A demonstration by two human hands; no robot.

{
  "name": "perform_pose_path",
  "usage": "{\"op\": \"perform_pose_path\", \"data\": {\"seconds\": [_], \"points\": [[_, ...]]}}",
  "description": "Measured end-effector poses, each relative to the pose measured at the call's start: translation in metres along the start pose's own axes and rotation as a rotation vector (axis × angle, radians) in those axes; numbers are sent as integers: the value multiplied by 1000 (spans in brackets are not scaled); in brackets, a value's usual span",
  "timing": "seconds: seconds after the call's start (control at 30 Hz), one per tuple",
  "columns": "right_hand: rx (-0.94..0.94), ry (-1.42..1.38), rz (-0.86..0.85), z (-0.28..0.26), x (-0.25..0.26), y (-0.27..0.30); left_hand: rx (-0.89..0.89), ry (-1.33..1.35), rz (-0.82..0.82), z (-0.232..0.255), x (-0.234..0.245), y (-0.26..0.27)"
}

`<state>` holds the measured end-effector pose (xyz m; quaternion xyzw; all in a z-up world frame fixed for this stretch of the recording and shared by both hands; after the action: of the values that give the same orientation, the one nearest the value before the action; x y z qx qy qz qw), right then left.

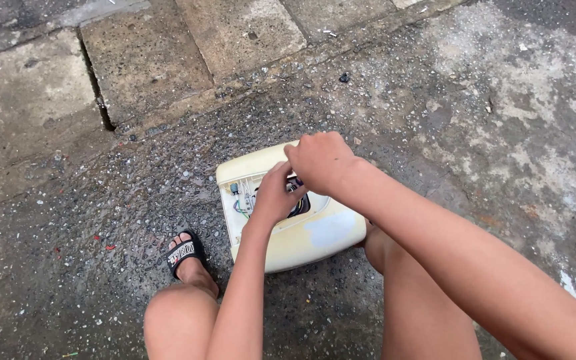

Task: Using a screwdriver to work on the casing and internal components of a small appliance.

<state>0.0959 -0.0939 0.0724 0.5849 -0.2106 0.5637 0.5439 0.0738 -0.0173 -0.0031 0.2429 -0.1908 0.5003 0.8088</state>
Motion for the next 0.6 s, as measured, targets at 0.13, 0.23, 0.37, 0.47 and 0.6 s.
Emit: {"op": "perform_pose_path", "data": {"seconds": [0.13,0.23,0.37,0.47,0.6], "points": [[-3,5,-10,0,3,6,30,-21,-4,-7,-4,1],[-22,23,18,1,-4,-8,35,-68,36,-7,0,-3],[35,24,-15,-5,10,9,74,-23,-5,-7,0,3],[-19,64,38,-3,5,3,94,-138,32,-4,4,4],[-25,53,65,-6,2,1,78,-157,83,-4,4,9]]}}
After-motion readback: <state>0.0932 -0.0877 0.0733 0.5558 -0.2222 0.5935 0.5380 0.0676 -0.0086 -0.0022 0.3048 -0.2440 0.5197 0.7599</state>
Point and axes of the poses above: each hand's wrist, its own y-axis away from the middle knuckle, its own x-axis out of the back of the hand, z = x × y, the point moved 8 cm from there along -y, towards the middle knuckle, and after that the axes turned 8 degrees about -z, right-handed, at the moved point
